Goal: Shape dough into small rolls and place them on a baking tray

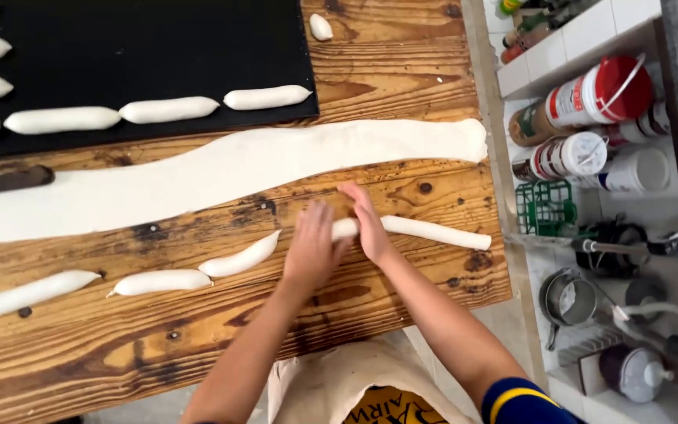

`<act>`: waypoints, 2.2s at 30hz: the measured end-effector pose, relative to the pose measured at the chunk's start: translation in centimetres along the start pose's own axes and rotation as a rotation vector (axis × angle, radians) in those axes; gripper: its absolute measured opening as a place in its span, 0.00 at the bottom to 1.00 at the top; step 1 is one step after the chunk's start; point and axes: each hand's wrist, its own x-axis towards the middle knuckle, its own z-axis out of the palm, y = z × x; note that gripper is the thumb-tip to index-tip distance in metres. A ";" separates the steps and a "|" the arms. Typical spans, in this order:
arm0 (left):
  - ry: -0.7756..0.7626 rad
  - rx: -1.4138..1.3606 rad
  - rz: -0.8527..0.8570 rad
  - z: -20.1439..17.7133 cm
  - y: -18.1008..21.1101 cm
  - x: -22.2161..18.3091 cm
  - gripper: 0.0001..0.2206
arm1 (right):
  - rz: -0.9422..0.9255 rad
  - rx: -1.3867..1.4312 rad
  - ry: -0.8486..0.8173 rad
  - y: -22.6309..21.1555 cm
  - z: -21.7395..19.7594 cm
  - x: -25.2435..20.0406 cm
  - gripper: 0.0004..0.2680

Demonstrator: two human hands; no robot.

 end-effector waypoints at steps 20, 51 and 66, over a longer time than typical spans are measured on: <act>-0.233 0.435 -0.186 2.7 2.7 -8.1 0.25 | -0.023 0.203 -0.108 4.3 -1.8 -4.2 0.18; 0.181 0.499 -0.102 6.0 8.4 -9.7 0.25 | -0.213 -0.932 0.137 0.1 -16.5 -16.2 0.18; 0.246 0.432 -0.226 6.5 9.2 -4.5 0.22 | -0.283 -0.743 0.259 1.4 -18.0 -18.5 0.16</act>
